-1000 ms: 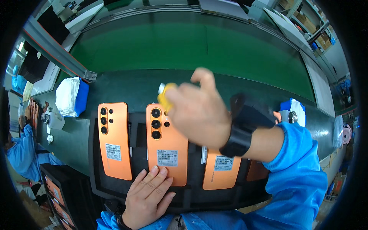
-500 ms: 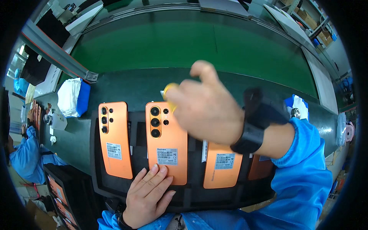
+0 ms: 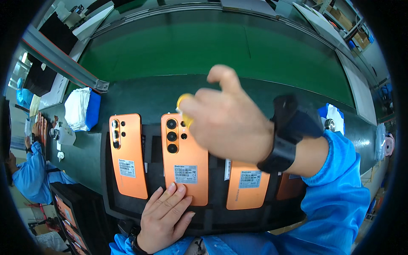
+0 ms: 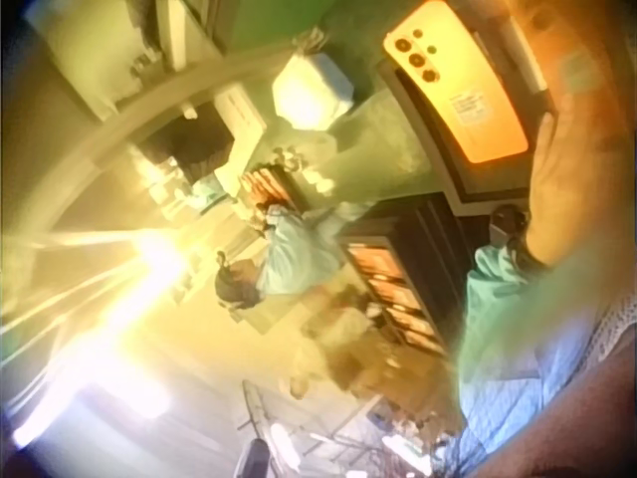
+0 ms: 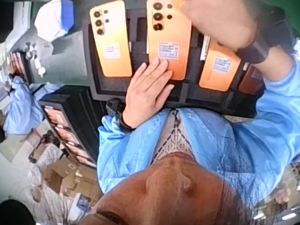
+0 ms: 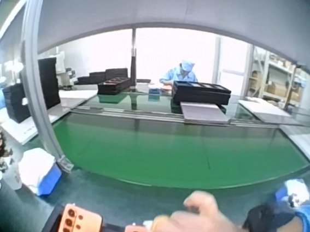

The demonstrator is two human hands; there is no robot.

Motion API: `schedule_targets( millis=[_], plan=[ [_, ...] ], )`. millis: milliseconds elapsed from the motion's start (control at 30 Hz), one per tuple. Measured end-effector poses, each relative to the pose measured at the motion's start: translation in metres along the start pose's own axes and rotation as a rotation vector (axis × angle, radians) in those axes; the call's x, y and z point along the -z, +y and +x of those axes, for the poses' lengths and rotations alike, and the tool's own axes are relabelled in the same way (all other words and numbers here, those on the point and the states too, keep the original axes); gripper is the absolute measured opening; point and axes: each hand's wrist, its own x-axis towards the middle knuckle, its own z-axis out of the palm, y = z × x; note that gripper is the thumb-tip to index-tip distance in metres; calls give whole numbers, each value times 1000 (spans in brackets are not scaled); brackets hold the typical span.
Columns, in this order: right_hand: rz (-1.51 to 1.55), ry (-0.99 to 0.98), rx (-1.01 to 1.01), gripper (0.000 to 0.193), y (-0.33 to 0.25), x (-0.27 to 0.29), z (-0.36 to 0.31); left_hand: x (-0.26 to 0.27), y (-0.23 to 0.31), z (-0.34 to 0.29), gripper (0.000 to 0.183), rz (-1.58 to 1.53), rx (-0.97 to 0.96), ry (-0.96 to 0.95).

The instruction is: The recorder is cleaning and inspecting the camera lenses and back panels of several orange mobile phones at a production line station.

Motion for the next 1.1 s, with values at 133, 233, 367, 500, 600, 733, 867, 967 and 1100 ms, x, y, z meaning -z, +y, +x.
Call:
schedule_targets(
  millis=[133,233,367,500,600,733,867,967,1100],
  plan=[
    [40,179,-75,13,-10,-10,2,0,1,1,35,61,0,-25],
    [49,25,-4,16,-14,-3,-2,-3,-6,-6,35,57,8,-37],
    [-112,-31,-171,5,18,-16,-6,-4,-4,-4,35,58,31,-41],
    [28,177,-171,9,9,-4,9,-5,-3,-5,35,43,43,-41],
    [39,86,89,14,-16,-14,16,-4,-4,-7,34,44,45,-33],
    [-67,52,6,13,-2,-11,20,-4,0,-4,34,86,40,-43],
    [27,87,-66,10,1,-12,24,-5,-1,-4,34,103,46,-51],
    [83,-35,92,11,-19,-11,23,-4,-2,-5,35,107,35,-50],
    [-45,-10,-116,10,1,-12,18,-4,-1,-5,35,103,34,-53]
  ],
)
